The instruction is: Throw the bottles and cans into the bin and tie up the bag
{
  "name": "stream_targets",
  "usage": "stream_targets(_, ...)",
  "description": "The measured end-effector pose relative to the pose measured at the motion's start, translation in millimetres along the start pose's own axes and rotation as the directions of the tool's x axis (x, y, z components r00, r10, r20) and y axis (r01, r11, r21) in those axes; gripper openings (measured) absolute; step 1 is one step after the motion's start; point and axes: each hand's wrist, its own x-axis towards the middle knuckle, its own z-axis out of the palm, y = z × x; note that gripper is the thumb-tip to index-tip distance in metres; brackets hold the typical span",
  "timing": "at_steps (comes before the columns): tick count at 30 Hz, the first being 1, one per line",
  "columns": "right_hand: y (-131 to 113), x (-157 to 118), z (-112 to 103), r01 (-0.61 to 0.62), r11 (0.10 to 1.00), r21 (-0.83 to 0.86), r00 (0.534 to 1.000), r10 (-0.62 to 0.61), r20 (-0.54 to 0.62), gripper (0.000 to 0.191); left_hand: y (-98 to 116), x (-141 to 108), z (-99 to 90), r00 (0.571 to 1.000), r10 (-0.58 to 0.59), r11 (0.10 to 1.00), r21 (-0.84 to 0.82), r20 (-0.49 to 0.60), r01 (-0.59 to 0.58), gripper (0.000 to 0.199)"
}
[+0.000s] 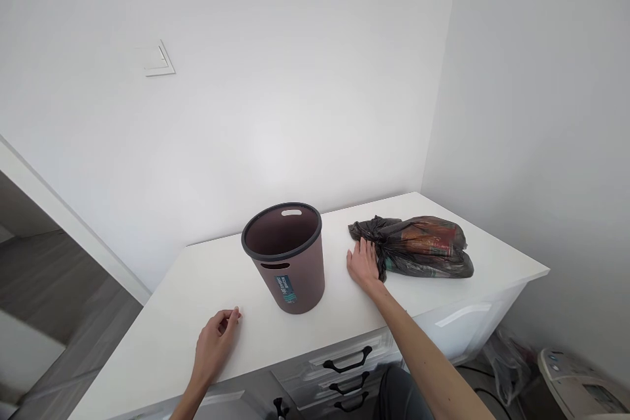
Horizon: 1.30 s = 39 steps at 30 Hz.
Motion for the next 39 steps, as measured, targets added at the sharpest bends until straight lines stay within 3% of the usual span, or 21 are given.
stream_targets(4, 6.9, 1.1, 10.5, 0.015, 1.000, -0.006, 1.000, -0.015, 0.009, 0.063, -4.6, 1.3, 2.3, 1.000, -0.016, 1.000, -0.002, 0.014, 0.016, 0.055)
stream_targets(9, 4.3, -25.9, 10.1, 0.122, 0.993, -0.006, 0.992, -0.121, 0.022, 0.060, -11.3, 4.0, 5.8, 1.000, -0.013, 1.000, 0.000, 0.020, 0.013, 0.055)
stream_targets(13, 1.1, -57.0, -8.9, 0.263, 0.964, 0.049, 0.964, -0.264, 0.033, 0.057, -10.2, 4.4, 5.1, 0.999, -0.014, 1.000, -0.004, 0.038, 0.015, 0.056)
stream_targets(17, -1.2, -79.1, -43.9, 0.290, 0.899, 0.327, 0.955, -0.295, -0.035, 0.057, -2.1, 2.0, 1.1, 0.999, -0.019, 1.000, -0.014, 0.028, 0.019, 0.056)
stream_targets(19, -3.9, -86.9, -68.2, 0.234, 0.820, 0.523, 0.971, -0.225, -0.082, 0.055, 1.6, 0.2, -0.9, 1.000, -0.018, 1.000, -0.017, 0.014, 0.019, 0.055)
stream_targets(21, -7.8, -95.2, -96.6, 0.158, 0.684, 0.712, 0.986, -0.149, -0.075, 0.052, 3.3, -1.5, -2.3, 1.000, -0.017, 1.000, -0.017, 0.006, 0.017, 0.054)
stream_targets(25, -16.0, -116.6, -155.7, -0.066, 0.262, 0.963, 0.997, -0.026, 0.075, 0.051, 1.4, -3.3, -2.5, 1.000, -0.008, 1.000, -0.029, 0.008, 0.008, 0.055)
stream_targets(27, -18.4, -127.6, -180.0, -0.118, 0.040, 0.992, 0.993, 0.013, 0.117, 0.050, -0.3, -3.2, -1.9, 1.000, -0.007, 0.999, -0.036, 0.011, 0.008, 0.055)
stream_targets(29, -19.2, -136.3, -198.2, -0.123, -0.113, 0.986, 0.991, 0.031, 0.127, 0.047, -0.9, -3.2, -1.8, 1.000, -0.011, 0.999, -0.043, 0.010, 0.011, 0.056)
stream_targets(31, -19.2, -142.0, -210.5, -0.120, -0.190, 0.974, 0.991, 0.039, 0.129, 0.045, 0.6, -4.5, -2.9, 1.000, -0.017, 0.997, -0.076, 0.010, 0.018, 0.057)
stream_targets(34, -19.7, -145.6, -221.3, -0.136, -0.226, 0.964, 0.988, 0.034, 0.148, 0.048, 8.8, -10.5, -7.0, 0.999, -0.044, 0.986, -0.164, 0.000, 0.043, 0.059)
stream_targets(39, -22.1, -146.4, -231.6, -0.223, -0.161, 0.961, 0.974, 0.002, 0.226, 0.059, 50.1, -31.8, -19.9, 0.994, -0.058, 0.951, -0.307, -0.097, 0.026, 0.057)
